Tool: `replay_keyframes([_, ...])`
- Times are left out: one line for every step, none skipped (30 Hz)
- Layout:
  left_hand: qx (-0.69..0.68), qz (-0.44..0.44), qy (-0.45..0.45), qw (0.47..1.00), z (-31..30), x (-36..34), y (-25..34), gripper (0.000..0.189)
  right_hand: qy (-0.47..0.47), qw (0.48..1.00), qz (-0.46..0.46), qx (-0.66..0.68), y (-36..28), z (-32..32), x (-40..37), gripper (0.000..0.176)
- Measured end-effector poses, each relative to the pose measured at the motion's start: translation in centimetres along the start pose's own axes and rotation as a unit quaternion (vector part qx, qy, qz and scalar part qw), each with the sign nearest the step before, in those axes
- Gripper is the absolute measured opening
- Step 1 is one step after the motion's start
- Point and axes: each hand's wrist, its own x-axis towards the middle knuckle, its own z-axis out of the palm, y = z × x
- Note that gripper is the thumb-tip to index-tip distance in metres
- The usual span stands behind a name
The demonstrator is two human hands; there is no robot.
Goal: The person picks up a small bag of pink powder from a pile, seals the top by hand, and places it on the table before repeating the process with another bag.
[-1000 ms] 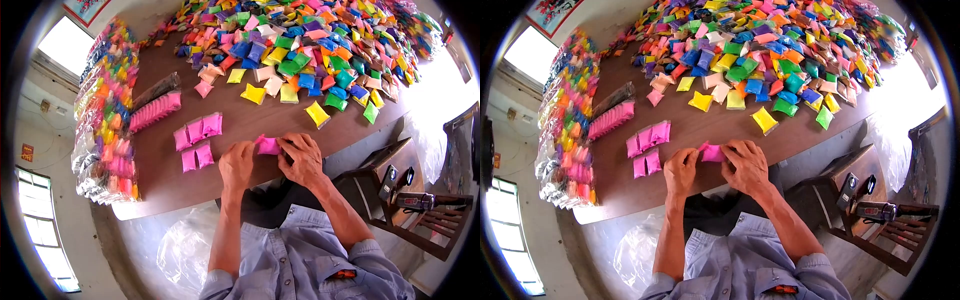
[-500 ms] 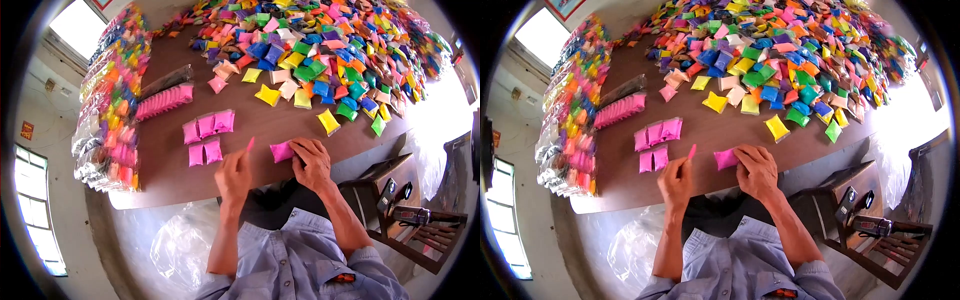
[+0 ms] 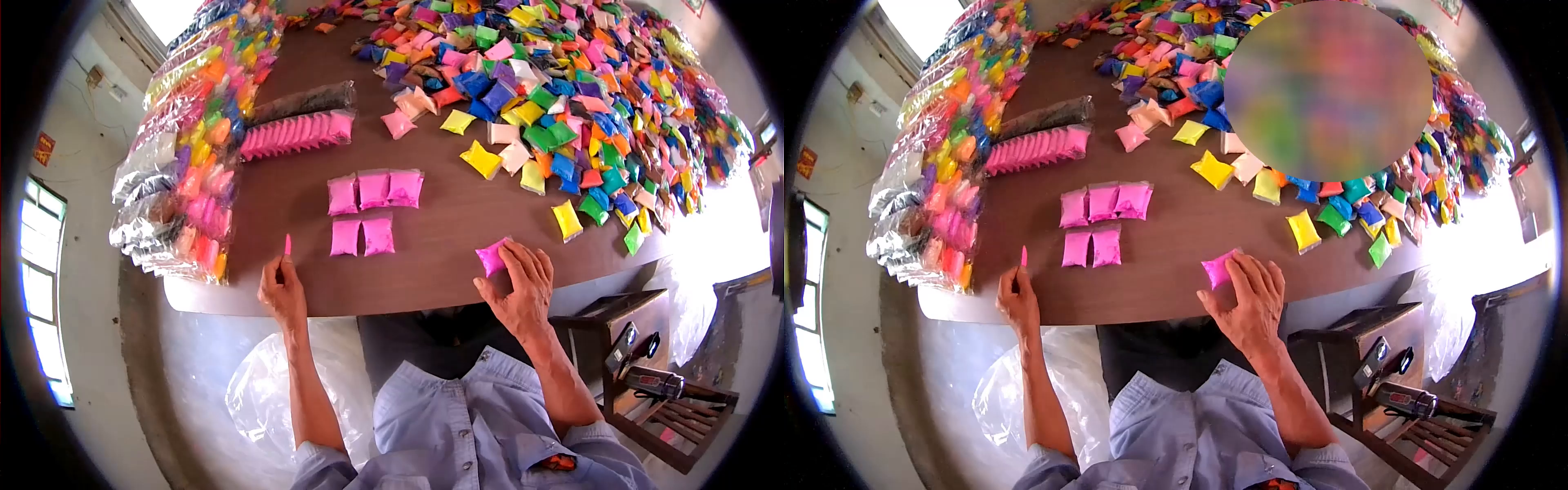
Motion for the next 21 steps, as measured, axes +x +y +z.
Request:
replay_keyframes([-0.006,0.015,0.009,1.0,0.3,-0.2,0.3,0.016,-0.005,1.0,-0.004,-0.006,-0.1,0.2,-0.1,0.052])
replay_keyframes([-0.013,0.03,0.02,0.999,0.5,-0.2,0.6,0.012,-0.006,1.0,0.001,-0.005,0.1,0.5,0.0,0.05])
replay_keyframes([-0.019,0.023,0.021,0.999,0.5,-0.2,0.8,0.012,-0.007,1.0,0.005,-0.004,0.0,0.5,0.4,0.047])
replay_keyframes([-0.022,0.016,0.022,0.999,0.3,-0.1,0.9,0.012,-0.01,1.0,-0.001,-0.01,-0.3,0.5,0.8,0.047])
replay_keyframes([-0.023,0.01,0.023,0.999,0.1,-0.2,1.0,0.011,-0.021,0.999,-0.024,-0.009,-0.9,0.4,1.3,0.045])
replay_keyframes([-0.032,-0.007,0.013,0.999,-0.1,-0.2,1.3,0.01,-0.032,0.998,-0.045,-0.008,-1.6,0.5,1.7,0.042])
replay_keyframes([-0.034,-0.013,0.014,0.999,0.0,-0.3,1.2,0.01,-0.034,0.998,-0.05,-0.011,-2.1,0.9,2.1,0.042])
replay_keyframes([-0.037,-0.001,0.018,0.999,0.1,-0.2,1.0,0.01,-0.045,0.997,-0.065,0.008,-2.7,1.4,2.4,0.04])
replay_keyframes([-0.04,0.011,0.023,0.999,0.1,-0.2,0.9,0.01,-0.055,0.995,-0.081,0.028,-3.3,2.0,2.9,0.038])
replay_keyframes([-0.041,0.008,0.025,0.999,0.0,-0.2,0.9,0.01,-0.057,0.994,-0.081,0.05,-4.1,2.5,3.4,0.036])
replay_keyframes([-0.038,0.014,0.026,0.999,-0.1,-0.2,1.0,0.01,-0.057,0.994,-0.084,0.049,-4.5,3.2,3.9,0.036])
replay_keyframes([-0.034,0.02,0.027,0.999,-0.1,-0.2,1.0,0.01,-0.069,0.99,-0.097,0.075,-4.6,4.0,4.4,0.034])
replay_keyframes([-0.035,0.018,0.029,0.999,-0.1,-0.2,1.0,0.01,-0.081,0.985,-0.11,0.102,-5.0,4.6,5.0,0.032])
replay_keyframes([-0.039,0.014,0.028,0.999,-0.1,-0.2,1.1,0.009,-0.079,0.983,-0.12,0.115,-5.4,5.0,5.6,0.031])
replay_keyframes([-0.043,0.011,0.027,0.999,-0.1,-0.3,1.1,0.008,-0.079,0.983,-0.122,0.114,-5.7,5.4,6.1,0.031])
replay_keyframes([-0.045,0.01,0.028,0.999,-0.1,-0.3,1.1,0.008,-0.08,0.981,-0.131,0.12,-5.7,5.9,6.5,0.031])
replay_keyframes([-0.043,0.007,0.028,0.999,-0.2,-0.2,1.2,0.008,-0.082,0.979,-0.139,0.125,-5.8,6.3,6.7,0.031])
replay_keyframes([-0.041,0.004,0.028,0.999,-0.2,-0.3,1.3,0.007,-0.082,0.979,-0.141,0.124,-5.9,6.6,6.8,0.031])
replay_keyframes([-0.043,0.003,0.029,0.999,-0.3,-0.3,1.5,0.007,-0.083,0.978,-0.135,0.137,-6.0,6.9,6.8,0.031])
replay_keyframes([-0.049,0.002,0.031,0.998,-0.4,-0.3,1.8,0.007,-0.083,0.977,-0.128,0.151,-6.0,7.1,6.9,0.032])
replay_keyframes([-0.056,0.002,0.032,0.998,-0.4,-0.3,2.0,0.006,-0.081,0.977,-0.128,0.148,-5.9,7.3,7.0,0.032])
